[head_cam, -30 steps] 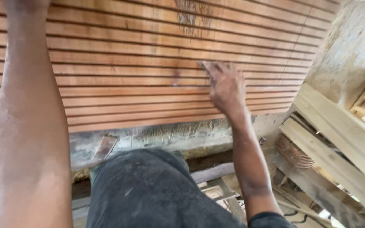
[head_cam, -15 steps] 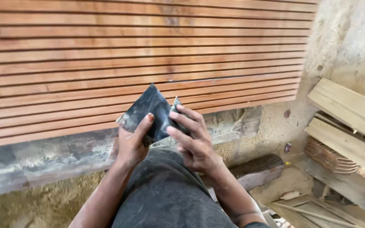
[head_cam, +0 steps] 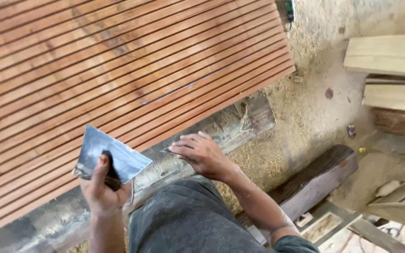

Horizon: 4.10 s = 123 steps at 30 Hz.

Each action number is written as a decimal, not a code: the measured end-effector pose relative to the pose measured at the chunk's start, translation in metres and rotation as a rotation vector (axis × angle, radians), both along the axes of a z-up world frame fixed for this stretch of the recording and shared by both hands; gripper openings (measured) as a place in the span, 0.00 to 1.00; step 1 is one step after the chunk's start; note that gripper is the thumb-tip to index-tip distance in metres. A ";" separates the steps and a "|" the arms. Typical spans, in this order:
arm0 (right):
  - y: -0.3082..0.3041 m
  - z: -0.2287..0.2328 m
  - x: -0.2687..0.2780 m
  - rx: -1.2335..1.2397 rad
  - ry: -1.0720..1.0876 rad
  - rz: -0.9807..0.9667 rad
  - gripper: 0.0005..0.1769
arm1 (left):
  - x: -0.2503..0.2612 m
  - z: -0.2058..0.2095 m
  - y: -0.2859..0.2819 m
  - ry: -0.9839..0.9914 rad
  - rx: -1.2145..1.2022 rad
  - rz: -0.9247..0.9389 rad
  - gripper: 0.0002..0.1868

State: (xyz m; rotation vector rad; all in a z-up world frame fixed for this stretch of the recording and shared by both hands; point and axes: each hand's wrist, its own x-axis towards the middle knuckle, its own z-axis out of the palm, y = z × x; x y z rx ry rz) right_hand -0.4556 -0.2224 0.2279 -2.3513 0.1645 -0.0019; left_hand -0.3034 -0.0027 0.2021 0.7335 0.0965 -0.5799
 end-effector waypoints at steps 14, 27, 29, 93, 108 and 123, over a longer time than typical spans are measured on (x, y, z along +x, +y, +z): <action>-0.080 -0.066 -0.053 1.311 -0.427 -0.653 0.09 | -0.048 0.000 -0.043 0.021 0.428 -0.896 0.15; -0.047 -0.059 -0.004 0.608 -0.079 -0.185 0.25 | -0.054 -0.058 0.002 0.156 0.725 -0.914 0.29; -0.052 -0.057 0.001 0.389 -0.114 -0.083 0.27 | -0.027 -0.071 0.009 0.116 0.794 -0.852 0.31; 0.145 0.000 0.022 0.036 0.095 -0.464 0.22 | 0.193 -0.063 0.093 0.050 0.205 -0.285 0.31; 0.066 -0.038 0.101 -0.055 0.362 -0.448 0.22 | 0.210 -0.193 0.107 -0.733 0.531 0.042 0.13; 0.037 -0.096 0.110 -0.576 0.286 -0.242 0.30 | 0.206 -0.175 0.112 -0.658 0.587 -0.052 0.18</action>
